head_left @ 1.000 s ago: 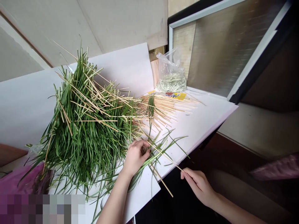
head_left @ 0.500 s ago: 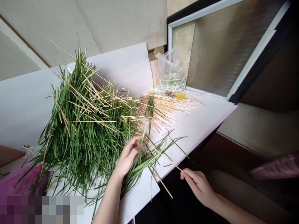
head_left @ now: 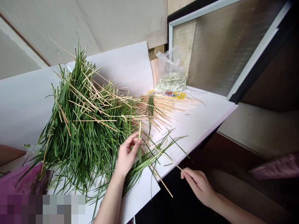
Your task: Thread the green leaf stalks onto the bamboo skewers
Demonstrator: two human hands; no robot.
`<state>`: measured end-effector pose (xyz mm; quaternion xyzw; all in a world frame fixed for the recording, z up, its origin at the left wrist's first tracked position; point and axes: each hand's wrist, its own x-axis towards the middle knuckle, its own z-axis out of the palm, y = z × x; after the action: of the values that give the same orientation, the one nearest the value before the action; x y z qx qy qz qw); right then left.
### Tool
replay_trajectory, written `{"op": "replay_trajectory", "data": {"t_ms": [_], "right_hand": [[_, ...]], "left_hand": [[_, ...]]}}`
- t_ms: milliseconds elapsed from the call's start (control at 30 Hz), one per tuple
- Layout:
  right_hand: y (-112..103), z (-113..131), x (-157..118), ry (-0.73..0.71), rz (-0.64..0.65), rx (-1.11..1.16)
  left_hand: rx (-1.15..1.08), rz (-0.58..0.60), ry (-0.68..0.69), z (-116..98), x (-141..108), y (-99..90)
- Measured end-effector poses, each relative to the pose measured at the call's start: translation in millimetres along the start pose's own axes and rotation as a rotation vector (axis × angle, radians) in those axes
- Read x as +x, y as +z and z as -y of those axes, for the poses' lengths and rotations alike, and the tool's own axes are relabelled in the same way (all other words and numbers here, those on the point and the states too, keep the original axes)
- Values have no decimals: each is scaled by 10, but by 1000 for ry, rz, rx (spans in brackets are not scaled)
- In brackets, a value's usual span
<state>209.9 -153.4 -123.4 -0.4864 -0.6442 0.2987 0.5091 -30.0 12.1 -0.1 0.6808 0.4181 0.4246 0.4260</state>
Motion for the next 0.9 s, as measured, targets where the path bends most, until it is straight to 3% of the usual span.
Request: {"op": "replay_trajectory", "data": {"t_ms": [300,567,900], "right_hand": [[-4,-32,-13,57,-24,28],[-5,-39,-39,66,5,23],[-4,-33,-20,68,20,25]], "left_hand": [[321,84,145,-58,-22,31],[277,151,107,-71,-35,80],[279,20,142,-51,-20,73]]}}
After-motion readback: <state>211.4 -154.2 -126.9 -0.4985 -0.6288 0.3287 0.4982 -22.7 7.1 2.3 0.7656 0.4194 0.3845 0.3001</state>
